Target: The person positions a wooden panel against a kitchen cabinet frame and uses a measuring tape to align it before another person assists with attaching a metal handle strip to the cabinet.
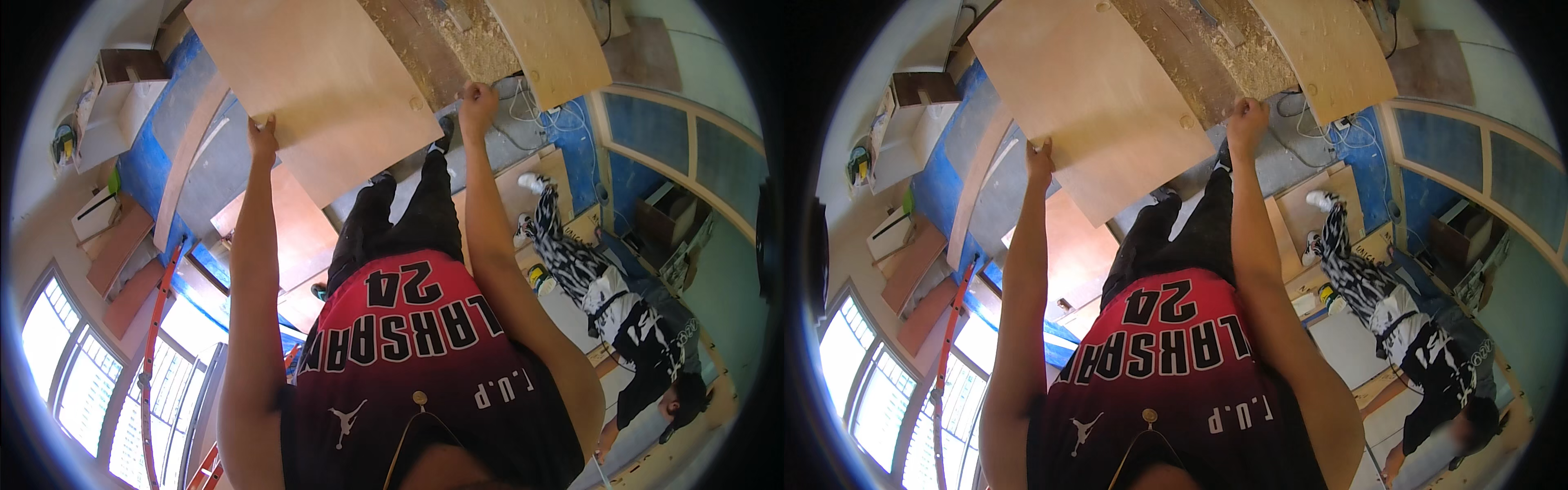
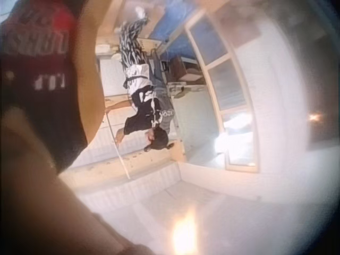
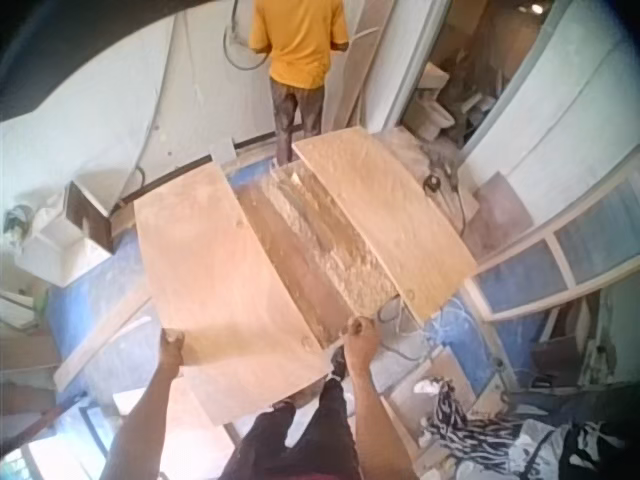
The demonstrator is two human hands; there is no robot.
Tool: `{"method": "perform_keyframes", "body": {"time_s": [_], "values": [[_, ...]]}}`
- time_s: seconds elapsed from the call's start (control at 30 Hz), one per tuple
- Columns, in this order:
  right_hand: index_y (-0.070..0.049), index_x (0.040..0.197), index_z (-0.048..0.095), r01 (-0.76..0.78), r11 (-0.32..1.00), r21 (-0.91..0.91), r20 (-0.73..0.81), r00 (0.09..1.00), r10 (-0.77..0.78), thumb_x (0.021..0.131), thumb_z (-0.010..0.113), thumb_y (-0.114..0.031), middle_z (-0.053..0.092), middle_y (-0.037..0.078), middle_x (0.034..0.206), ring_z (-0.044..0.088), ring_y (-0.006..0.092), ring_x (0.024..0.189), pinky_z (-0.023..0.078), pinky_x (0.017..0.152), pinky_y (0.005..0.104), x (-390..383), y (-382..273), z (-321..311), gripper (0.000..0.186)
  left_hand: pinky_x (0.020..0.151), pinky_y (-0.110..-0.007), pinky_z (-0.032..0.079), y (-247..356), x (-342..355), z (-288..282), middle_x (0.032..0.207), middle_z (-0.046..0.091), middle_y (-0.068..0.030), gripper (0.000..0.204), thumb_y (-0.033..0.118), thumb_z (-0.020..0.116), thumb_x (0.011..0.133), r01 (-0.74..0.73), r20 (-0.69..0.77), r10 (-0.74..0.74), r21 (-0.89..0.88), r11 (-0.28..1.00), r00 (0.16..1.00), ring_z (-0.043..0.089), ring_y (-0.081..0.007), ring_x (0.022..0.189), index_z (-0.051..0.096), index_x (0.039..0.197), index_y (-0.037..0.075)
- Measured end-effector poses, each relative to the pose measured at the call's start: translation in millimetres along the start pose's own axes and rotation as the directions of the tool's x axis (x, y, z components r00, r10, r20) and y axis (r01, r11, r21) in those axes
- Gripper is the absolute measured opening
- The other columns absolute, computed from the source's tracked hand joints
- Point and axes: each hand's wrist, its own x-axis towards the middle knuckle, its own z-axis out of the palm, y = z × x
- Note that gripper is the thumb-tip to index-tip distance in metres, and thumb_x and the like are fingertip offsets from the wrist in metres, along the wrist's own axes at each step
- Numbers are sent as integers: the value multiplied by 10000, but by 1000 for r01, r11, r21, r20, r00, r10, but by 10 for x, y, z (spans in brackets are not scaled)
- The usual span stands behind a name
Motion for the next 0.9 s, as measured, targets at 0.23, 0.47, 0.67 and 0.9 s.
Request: {"method": "perform_keyframes", "body": {"time_s": [0.23, 0.47, 0.67, 0.9], "values": [[-152, 1214, 728, 496, 864, 86, 503, 727, -467, 950, 679, -186, 645, 135, 1043, 641, 356, 971, 545, 832, 475, -450, -326, -20, 270, 1017, -414, 507, 139, -61, 99, 1391, 633, -164, 686, 196, 768, 958, -90, -40, 97, 147, 985, 995, 627, -287, 1222, 444, 1538, 25], [-82, 1188, 642, 763, 613, -205, 742, 530, -411, 949, 590, -183, 683, 137, 1131, 651, 337, 1139, 564, 877, 515, -456, -603, -145, 264, 1083, -430, 466, -46, -67, -31, 1450, 610, -188, 790, 252, 792, 923, -5, -71, 14, 131, 991, 997, 598, -327, 1302, 407, 1584, 51], [-61, 1020, 726, 818, 556, -151, 861, 384, -332, 947, 587, -175, 730, 162, 1074, 696, 368, 1046, 574, 874, 500, -165, -673, 67, 194, 946, -382, 537, -104, -183, -81, 1399, 631, -174, 835, 256, 774, 958, 38, -22, -40, -97, 995, 999, 657, -260, 1173, 308, 1627, 72], [-87, 1009, 728, 706, 706, 64, 878, 297, -376, 949, 622, -220, 704, 158, 1049, 691, 368, 1022, 560, 859, 484, 43, -659, 40, 180, 804, -298, 519, -443, -575, -89, 1419, 628, -116, 821, 395, 688, 1019, 161, 111, -137, -243, 957, 984, 656, -225, 1141, 231, 1644, 122]]}}
